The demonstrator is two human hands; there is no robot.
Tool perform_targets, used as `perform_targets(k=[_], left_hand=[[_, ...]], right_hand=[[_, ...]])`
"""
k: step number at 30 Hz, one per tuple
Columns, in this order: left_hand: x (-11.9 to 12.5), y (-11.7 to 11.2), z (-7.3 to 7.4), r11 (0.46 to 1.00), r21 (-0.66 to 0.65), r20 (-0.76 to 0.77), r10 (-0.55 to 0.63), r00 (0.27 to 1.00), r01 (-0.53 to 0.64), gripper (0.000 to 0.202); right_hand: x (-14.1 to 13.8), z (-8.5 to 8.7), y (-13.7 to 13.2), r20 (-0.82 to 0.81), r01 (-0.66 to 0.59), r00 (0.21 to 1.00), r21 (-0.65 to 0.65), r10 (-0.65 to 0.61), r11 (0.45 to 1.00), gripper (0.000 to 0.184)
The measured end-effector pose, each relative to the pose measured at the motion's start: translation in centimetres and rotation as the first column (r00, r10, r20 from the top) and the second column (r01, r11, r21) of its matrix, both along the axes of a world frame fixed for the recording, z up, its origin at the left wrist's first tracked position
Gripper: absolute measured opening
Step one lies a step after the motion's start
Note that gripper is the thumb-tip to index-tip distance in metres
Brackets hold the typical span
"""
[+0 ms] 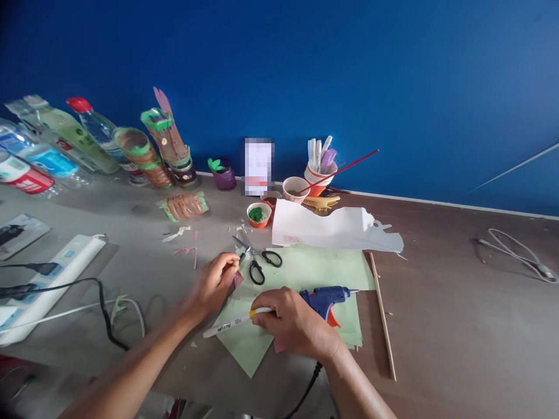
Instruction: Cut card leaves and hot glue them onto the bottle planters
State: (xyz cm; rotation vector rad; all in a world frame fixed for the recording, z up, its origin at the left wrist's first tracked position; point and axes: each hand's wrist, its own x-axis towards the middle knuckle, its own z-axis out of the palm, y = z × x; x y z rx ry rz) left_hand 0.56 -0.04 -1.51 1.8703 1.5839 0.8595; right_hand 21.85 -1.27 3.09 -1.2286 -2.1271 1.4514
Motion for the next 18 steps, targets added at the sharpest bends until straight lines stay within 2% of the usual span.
perform_targets(k=[4,7,12,18], left_hand=[[0.2,-0.02,-0.29,0.987,0.137,-0.089,-0.066,0.994,0.078,0.024],[0.43,-0.21,-0.43,0.975,0.191,-0.204,-0.077,0.976,0.117,0.021],[0.61,-0.27,-0.79,0.978,0.156,-0.329,-0.079,0.941,0.137,0.018],[0.61,-0.16,-0.98,0.987,0.1,-0.338,-0.087,0.937,0.128,0.017]], right_hand=[[-0.26,0.36,-0.36,0.019,-0.065,0.998,0.05,0.064,0.997,0.018],[-0.43,0.45,-0.43,0.037,-0.13,0.991,0.098,0.127,0.987,0.017],[-0.56,0.27,-0.33,0.09,-0.184,0.981,0.122,0.174,0.975,0.014],[-0.44,0.06,-0.48,0.116,-0.213,0.974,0.156,0.197,0.964,0.011]])
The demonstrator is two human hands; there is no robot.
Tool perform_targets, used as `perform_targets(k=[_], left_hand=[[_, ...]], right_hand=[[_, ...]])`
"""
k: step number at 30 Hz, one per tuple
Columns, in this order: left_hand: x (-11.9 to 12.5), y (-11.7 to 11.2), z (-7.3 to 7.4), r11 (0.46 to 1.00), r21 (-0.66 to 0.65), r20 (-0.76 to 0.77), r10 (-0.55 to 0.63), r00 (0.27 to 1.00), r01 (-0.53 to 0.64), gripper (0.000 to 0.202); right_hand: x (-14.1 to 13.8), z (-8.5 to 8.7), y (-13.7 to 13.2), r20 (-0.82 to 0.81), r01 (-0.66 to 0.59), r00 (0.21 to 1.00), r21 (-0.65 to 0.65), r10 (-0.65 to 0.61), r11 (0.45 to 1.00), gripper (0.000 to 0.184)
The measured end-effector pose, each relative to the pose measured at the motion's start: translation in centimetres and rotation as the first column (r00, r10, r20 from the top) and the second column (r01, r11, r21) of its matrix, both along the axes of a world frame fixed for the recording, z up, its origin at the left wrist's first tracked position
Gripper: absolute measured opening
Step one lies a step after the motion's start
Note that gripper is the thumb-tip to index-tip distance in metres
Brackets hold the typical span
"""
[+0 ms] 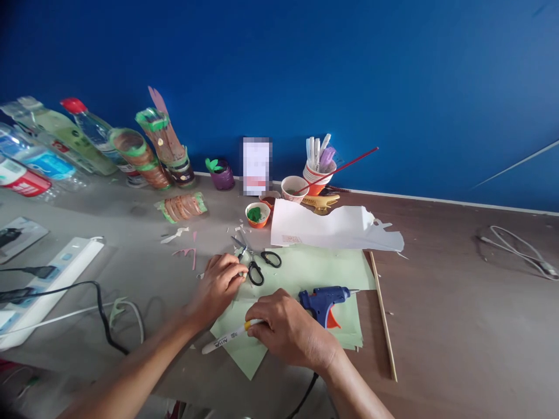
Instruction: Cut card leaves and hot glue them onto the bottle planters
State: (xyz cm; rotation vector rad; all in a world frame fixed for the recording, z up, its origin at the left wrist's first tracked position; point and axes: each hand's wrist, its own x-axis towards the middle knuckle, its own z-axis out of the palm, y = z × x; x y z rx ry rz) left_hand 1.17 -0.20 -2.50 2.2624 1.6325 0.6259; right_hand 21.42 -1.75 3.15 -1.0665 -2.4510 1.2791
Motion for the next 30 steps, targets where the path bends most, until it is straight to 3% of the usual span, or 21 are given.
perform_targets(k=[10,15,18,22,24,27,30], left_hand=[[-0.3,0.1,0.1,1.0,0.02,0.098,-0.021,0.995,0.019,0.02],[-1.2,0.3,1.5,1.0,0.017,0.29,0.003,0.957,-0.008,0.023],[-1.6,0.1,3.0,0.992,-0.078,0.412,-0.063,0.909,0.104,0.022],[-1.4,-0.9,4.6,0.882,-0.268,0.488,-0.224,0.844,0.389,0.024],[-0.9,-1.3,5.0,0.841,-0.338,0.454,-0.248,0.856,0.423,0.022],[-0.1,-1.8,4.9,0.784,-0.462,0.514,-0.143,0.846,0.414,0.022],[0.3,-2.1,4.8,0.668,-0.558,0.713,0.082,0.697,0.492,0.032]], right_hand=[[0.1,0.1,-0.1,-0.013,0.017,1.0,0.022,-0.017,1.0,0.01],[0.3,0.2,0.1,-0.053,0.069,0.996,0.015,-0.068,0.997,0.015],[0.5,0.2,0.3,-0.062,0.109,0.992,-0.025,-0.11,0.994,0.016],[0.7,0.3,0.5,-0.087,0.271,0.956,-0.112,-0.281,0.956,0.019],[0.7,0.1,0.5,-0.104,0.362,0.916,-0.199,-0.387,0.911,0.017],[0.4,-0.5,0.4,-0.194,0.405,0.846,-0.372,-0.496,0.835,0.016],[-0.2,-1.1,0.4,-0.343,0.326,0.78,-0.49,-0.523,0.809,0.023]])
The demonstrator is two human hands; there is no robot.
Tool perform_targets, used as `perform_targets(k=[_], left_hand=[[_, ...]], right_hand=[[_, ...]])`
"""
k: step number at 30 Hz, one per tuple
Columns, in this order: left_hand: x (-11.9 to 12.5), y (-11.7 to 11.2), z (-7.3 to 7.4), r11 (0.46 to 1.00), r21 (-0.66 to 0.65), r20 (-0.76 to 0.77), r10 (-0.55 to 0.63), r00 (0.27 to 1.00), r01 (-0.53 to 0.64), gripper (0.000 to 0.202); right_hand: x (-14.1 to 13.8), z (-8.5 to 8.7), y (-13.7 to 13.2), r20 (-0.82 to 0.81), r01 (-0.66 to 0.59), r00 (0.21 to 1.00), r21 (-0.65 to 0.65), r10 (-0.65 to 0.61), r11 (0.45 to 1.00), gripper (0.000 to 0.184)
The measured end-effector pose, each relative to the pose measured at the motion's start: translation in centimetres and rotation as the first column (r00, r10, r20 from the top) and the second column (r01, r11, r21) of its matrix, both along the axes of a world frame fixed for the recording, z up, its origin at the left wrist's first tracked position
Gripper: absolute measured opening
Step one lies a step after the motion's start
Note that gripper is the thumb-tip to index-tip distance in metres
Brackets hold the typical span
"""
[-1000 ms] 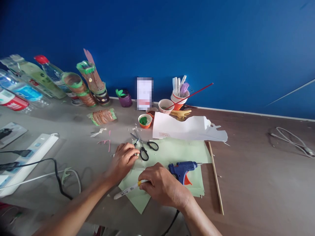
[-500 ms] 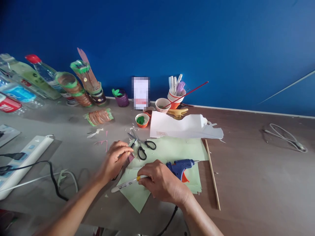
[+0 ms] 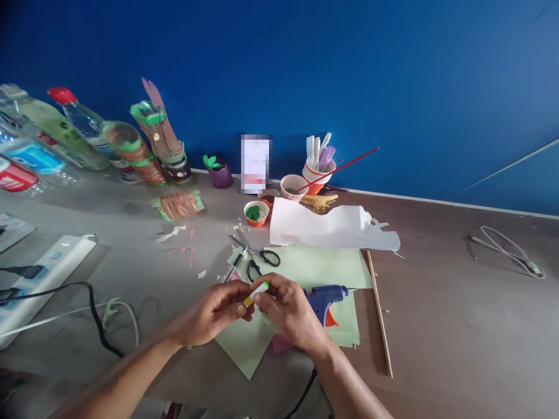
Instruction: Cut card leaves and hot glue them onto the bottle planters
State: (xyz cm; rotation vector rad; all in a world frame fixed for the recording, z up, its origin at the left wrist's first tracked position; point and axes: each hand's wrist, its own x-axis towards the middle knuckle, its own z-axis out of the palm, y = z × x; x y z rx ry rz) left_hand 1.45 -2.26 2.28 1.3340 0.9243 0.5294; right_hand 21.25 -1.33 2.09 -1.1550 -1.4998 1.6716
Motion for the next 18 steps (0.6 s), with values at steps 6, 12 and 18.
perform_targets(k=[6,12,18], left_hand=[[0.4,0.0,0.0,0.967,-0.255,0.234,0.048,0.971,0.014,0.042],[1.1,-0.4,-0.6,0.929,-0.37,0.324,0.113,0.939,0.016,0.049],[1.9,-0.8,-1.5,0.84,-0.542,0.359,0.254,0.898,-0.021,0.046]], right_hand=[[-1.4,-0.7,-0.3,-0.162,0.086,0.983,0.023,-0.081,0.996,0.031],[-3.2,-1.9,-1.7,-0.273,0.24,0.924,-0.135,-0.269,0.961,0.029],[-4.1,-2.1,-2.5,-0.312,0.224,0.895,-0.3,-0.317,0.927,0.035]])
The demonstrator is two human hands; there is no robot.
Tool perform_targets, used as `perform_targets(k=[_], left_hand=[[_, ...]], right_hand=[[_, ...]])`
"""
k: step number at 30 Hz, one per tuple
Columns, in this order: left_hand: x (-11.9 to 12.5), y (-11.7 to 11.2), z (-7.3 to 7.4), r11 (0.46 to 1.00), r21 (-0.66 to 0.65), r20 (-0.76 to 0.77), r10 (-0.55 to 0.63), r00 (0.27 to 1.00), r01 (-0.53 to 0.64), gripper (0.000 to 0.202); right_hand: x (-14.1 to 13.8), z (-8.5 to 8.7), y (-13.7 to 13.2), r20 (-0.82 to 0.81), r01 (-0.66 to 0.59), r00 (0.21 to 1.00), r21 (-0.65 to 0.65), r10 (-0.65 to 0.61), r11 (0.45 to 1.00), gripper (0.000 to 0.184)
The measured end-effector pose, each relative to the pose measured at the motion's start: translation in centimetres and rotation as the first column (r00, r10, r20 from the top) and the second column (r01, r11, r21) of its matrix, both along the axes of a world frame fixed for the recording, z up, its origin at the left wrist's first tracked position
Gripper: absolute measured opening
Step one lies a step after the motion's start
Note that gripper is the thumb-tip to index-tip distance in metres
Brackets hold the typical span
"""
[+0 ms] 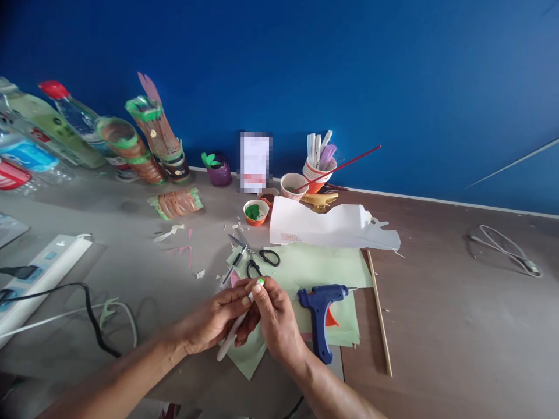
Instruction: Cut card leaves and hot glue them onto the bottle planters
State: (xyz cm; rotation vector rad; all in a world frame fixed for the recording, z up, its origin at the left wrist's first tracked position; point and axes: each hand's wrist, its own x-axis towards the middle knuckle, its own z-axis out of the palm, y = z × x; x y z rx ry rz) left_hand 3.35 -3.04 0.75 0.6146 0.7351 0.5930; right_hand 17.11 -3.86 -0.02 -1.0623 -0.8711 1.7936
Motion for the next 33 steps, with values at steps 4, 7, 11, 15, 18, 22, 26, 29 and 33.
perform_targets(k=[4,7,11,15,18,22,26,29,33], left_hand=[[0.1,0.3,0.4,0.991,-0.132,0.073,0.022,0.997,-0.012,0.038],[0.1,0.4,0.8,0.988,-0.152,0.076,0.018,0.997,-0.006,0.037],[0.1,0.2,0.7,0.996,-0.09,0.028,0.005,1.0,-0.002,0.04],[0.2,0.1,0.6,0.999,-0.031,0.003,-0.009,1.0,0.009,0.037],[0.3,-0.1,0.7,1.0,-0.018,0.0,-0.012,1.0,0.012,0.034],[0.6,-0.3,1.2,0.998,-0.054,0.02,0.015,1.0,-0.014,0.039],[1.0,-0.6,1.6,0.992,-0.126,0.067,0.037,0.997,-0.028,0.045],[1.0,-0.7,1.6,0.986,-0.163,0.079,0.044,0.996,-0.031,0.048],[1.0,-0.9,1.5,0.985,-0.17,0.053,0.046,0.998,-0.036,0.051]], right_hand=[[-0.2,0.1,0.2,-0.005,0.024,1.0,-0.039,-0.024,0.999,0.035],[-0.2,0.0,0.3,0.0,0.036,0.999,-0.038,-0.036,0.999,0.036],[-0.1,-0.3,0.2,0.088,0.036,0.995,0.02,-0.037,0.999,0.038],[0.1,-0.5,0.0,0.138,0.038,0.989,0.052,-0.045,0.998,0.037],[-0.1,-0.4,-0.1,0.14,0.043,0.989,0.078,-0.053,0.996,0.034],[-0.5,0.0,-0.2,0.168,0.087,0.98,0.116,-0.105,0.989,0.036],[-0.9,0.4,-0.4,0.285,0.125,0.944,0.151,-0.164,0.981,0.041],[-1.0,0.6,-0.5,0.349,0.108,0.92,0.215,-0.18,0.971,0.041],[-1.0,1.0,-0.4,0.387,0.076,0.901,0.304,-0.196,0.95,0.04]])
